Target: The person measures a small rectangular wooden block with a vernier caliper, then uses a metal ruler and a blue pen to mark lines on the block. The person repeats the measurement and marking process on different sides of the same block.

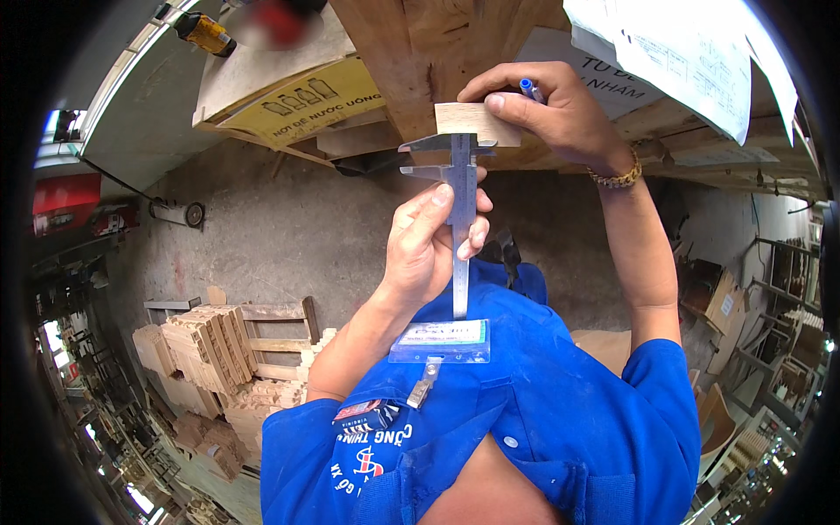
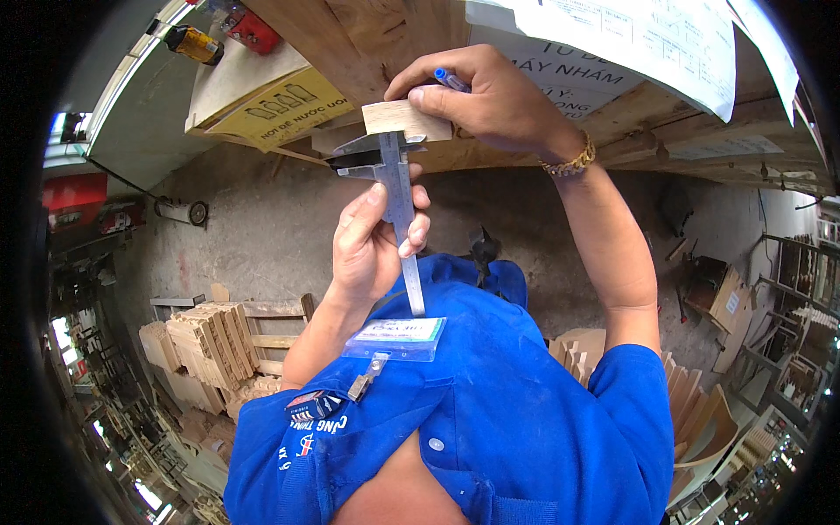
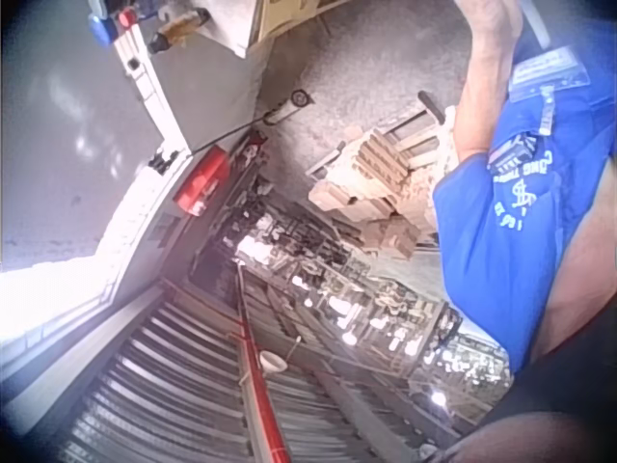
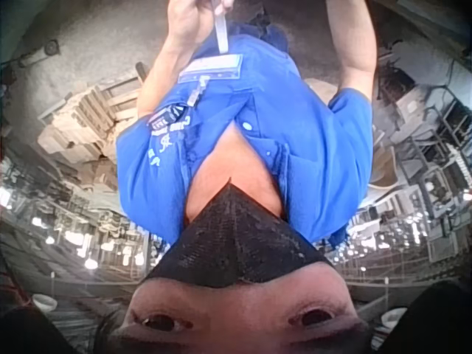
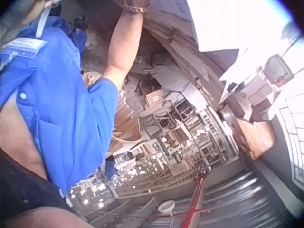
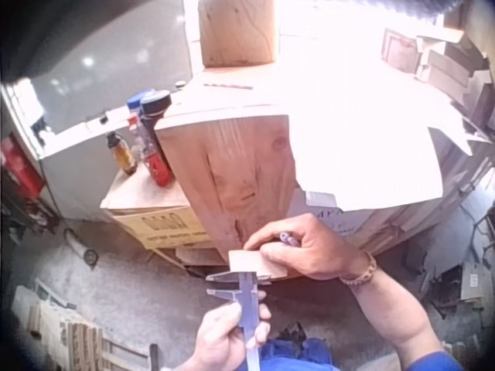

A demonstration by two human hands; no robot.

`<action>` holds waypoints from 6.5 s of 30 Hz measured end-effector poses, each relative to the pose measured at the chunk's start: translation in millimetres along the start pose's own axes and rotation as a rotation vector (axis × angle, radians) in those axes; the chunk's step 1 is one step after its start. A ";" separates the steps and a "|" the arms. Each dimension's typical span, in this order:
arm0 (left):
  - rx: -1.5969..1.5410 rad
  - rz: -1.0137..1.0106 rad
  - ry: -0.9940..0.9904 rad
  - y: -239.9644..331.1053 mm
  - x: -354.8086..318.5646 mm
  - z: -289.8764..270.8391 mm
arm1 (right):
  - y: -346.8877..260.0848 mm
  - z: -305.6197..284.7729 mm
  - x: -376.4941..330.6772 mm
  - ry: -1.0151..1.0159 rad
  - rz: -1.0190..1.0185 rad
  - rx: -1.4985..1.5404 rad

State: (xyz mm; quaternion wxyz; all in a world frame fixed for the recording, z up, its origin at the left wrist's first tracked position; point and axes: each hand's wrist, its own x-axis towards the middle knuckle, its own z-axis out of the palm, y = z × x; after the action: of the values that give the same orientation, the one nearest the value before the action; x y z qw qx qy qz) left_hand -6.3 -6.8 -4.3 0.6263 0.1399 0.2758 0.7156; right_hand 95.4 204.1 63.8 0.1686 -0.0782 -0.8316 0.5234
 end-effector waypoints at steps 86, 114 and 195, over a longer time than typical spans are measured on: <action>-0.006 0.033 0.035 -5.2 1.1 -5.3 | 13.6 25.8 -0.3 0.117 -0.074 0.110; 0.152 0.284 0.218 25.3 33.7 1.4 | -14.4 24.0 -3.7 0.196 0.084 -0.025; 0.158 0.274 0.225 30.2 29.7 7.1 | -91.7 -13.4 -36.7 0.189 -0.382 -0.034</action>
State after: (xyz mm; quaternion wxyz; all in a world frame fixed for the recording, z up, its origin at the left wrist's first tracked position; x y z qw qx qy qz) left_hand -32.4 21.8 14.4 0.4752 0.1438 0.3778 0.7815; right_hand 138.7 163.9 144.0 0.3406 0.0296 -0.8204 0.4583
